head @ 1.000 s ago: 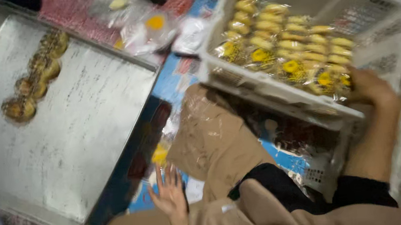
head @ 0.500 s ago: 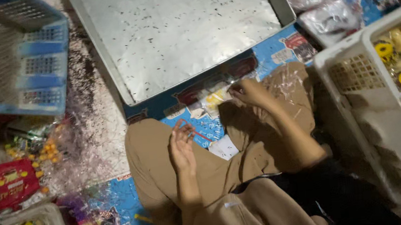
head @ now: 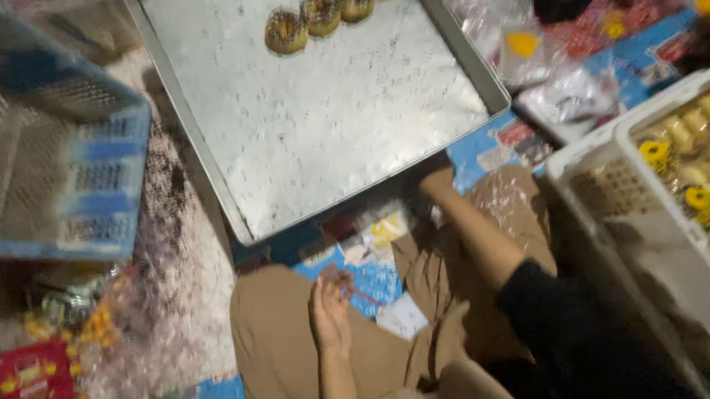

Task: The person sits on the floor and repeatedly picks donuts from a metal tray, places them into small plastic bags, and then places the sealed bags into a white plastic crate. The person handles both plain and chocolate-topped donuts.

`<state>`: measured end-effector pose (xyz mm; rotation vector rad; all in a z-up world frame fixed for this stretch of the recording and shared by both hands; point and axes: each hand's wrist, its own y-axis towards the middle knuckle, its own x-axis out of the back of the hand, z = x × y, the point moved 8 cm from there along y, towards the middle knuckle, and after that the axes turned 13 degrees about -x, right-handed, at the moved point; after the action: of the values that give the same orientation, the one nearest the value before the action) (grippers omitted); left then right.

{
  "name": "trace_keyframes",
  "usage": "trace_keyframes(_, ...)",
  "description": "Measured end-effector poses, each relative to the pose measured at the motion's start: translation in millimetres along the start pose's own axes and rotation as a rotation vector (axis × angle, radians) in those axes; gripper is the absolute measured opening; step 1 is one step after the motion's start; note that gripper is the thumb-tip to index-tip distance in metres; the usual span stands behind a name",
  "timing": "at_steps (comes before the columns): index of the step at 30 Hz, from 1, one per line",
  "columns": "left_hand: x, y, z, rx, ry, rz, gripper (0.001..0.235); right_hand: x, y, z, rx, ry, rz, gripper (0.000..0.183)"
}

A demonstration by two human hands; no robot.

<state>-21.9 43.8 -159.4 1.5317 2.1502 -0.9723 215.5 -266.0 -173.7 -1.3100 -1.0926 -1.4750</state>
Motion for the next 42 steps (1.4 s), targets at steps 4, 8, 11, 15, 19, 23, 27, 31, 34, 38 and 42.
trace_keyframes(4,-1,0,5,-0.018,0.125,0.023,0.046,27,-17,6,0.102,0.197,-0.079,0.035)
trace_keyframes(8,-10,-1,3,-0.027,0.159,0.045,0.044,26,-25,-1,0.050,0.222,0.099,0.046)
trace_keyframes(11,-14,-4,1,-0.059,0.185,0.046,0.044,43,-28,-10,-0.034,0.207,-0.029,0.076)
trace_keyframes(15,-9,-20,6,-0.085,0.262,0.063,0.043,41,-42,-24,-0.183,0.291,0.067,0.055)
trace_keyframes(19,-19,-13,8,-0.103,0.361,0.117,0.040,49,-33,-10,-0.061,0.286,0.168,0.042)
trace_keyframes(23,-13,-23,11,-0.139,0.319,0.116,0.038,41,-54,-4,0.011,0.244,0.192,0.032)
trace_keyframes(27,-12,-19,15,-0.132,0.336,0.117,0.038,28,-48,-14,-0.229,0.552,0.208,0.051)
trace_keyframes(31,-4,-18,22,-0.154,0.328,0.116,0.039,44,-51,0,-0.189,0.337,-0.127,0.076)
trace_keyframes(34,-2,-14,29,-0.150,0.340,0.142,0.036,26,-52,11,-0.153,0.265,-0.049,0.045)
trace_keyframes(38,-20,-11,8,-0.247,0.560,0.115,0.036,33,-47,32,0.109,0.282,-0.102,0.027)
trace_keyframes(42,-98,-47,-53,-0.753,1.371,0.159,0.044,58,-69,29,0.156,0.408,0.124,0.019)
